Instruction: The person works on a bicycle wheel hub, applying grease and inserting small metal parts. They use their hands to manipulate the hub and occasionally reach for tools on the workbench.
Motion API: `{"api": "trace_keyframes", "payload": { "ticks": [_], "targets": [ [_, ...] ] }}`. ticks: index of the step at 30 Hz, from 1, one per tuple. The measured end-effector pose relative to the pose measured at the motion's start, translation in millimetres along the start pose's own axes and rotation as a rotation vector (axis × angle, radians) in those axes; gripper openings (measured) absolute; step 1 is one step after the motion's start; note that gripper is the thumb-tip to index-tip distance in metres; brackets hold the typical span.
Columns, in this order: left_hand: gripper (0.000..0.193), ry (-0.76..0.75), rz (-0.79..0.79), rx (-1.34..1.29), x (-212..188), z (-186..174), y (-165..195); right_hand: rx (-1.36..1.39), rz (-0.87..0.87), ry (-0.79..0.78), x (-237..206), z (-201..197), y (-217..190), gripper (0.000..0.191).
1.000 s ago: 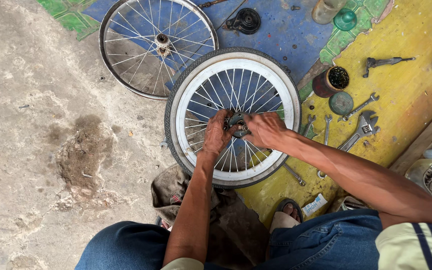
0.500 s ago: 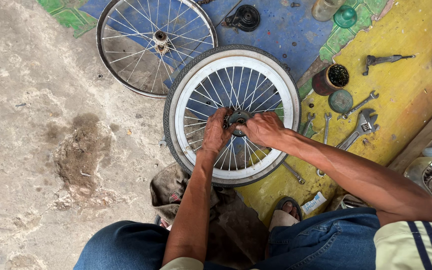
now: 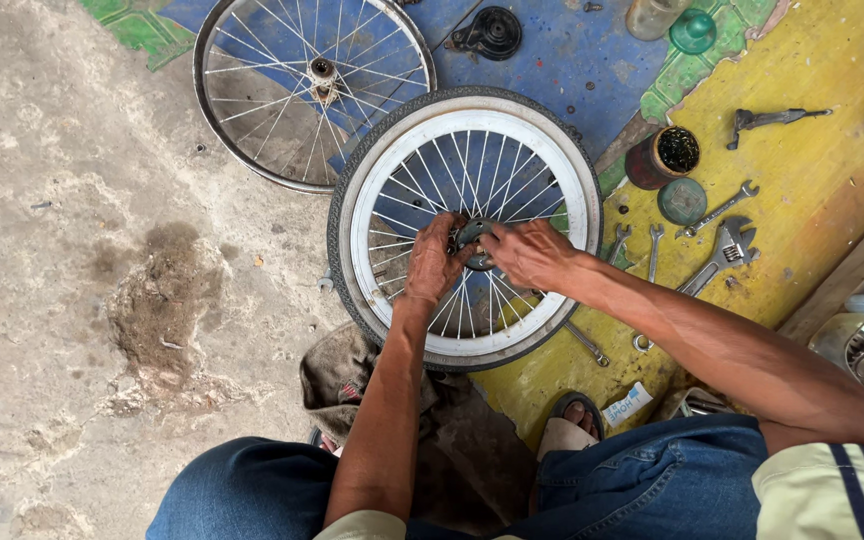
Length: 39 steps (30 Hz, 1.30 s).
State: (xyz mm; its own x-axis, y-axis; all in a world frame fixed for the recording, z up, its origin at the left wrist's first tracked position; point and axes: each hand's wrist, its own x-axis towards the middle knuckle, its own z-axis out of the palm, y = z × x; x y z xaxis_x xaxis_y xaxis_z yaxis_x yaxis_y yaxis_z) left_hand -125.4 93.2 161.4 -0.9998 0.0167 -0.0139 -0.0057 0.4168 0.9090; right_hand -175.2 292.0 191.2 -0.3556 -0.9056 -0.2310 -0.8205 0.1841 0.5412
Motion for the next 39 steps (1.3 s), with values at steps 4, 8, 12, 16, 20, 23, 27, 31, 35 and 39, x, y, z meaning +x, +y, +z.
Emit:
{"api": "trace_keyframes", "payload": {
  "ticks": [4, 8, 12, 16, 20, 23, 27, 31, 35, 39],
  "targets": [
    [0.043, 0.020, 0.031, 0.039, -0.6, -0.7, -0.2, 0.563, 0.286, -0.437, 3.0, 3.6, -3.6, 0.053],
    [0.038, 0.000, 0.005, -0.006, -0.3, -0.2, -0.4, 0.389, 0.193, 0.063, 1.6, 7.8, -4.7, 0.032],
    [0.043, 0.011, 0.005, 0.020, -1.8, -1.0, 2.4, 0.495, 0.192, -0.271, 1.8, 6.9, -6.8, 0.034],
    [0.040, 0.004, -0.006, 0.001, -2.1, -3.5, 6.3, 0.498, 0.251, -0.209, 4.1, -6.1, -3.6, 0.034],
    [0.036, -0.041, -0.031, -0.010, -2.1, -2.4, 7.5, 0.821, 0.365, -0.405, 7.1, -31.5, 1.8, 0.039],
    [0.047, 0.025, 0.079, 0.016, -4.8, -3.4, 3.8, 0.723, 0.527, -0.820, 16.5, -44.0, 0.9, 0.063],
    [0.046, -0.042, 0.100, 0.062, -6.9, -7.8, -1.3, 1.005, 0.072, -0.651, 4.4, -50.2, -59.1, 0.056],
    [0.046, -0.093, 0.201, 0.131, -6.2, -17.3, -1.4, 1.134, -0.202, 0.008, 11.9, -54.5, -173.9, 0.061],
    [0.038, 0.022, 0.148, 0.128, -13.0, -43.7, -1.9, 0.877, -0.175, -0.017, 56.2, -63.6, -243.4, 0.032],
    [0.039, 0.128, 0.021, 0.077, -18.2, -75.6, -5.2, 0.756, -0.034, 0.229, 77.9, -76.0, -255.8, 0.019]
  ]
}}
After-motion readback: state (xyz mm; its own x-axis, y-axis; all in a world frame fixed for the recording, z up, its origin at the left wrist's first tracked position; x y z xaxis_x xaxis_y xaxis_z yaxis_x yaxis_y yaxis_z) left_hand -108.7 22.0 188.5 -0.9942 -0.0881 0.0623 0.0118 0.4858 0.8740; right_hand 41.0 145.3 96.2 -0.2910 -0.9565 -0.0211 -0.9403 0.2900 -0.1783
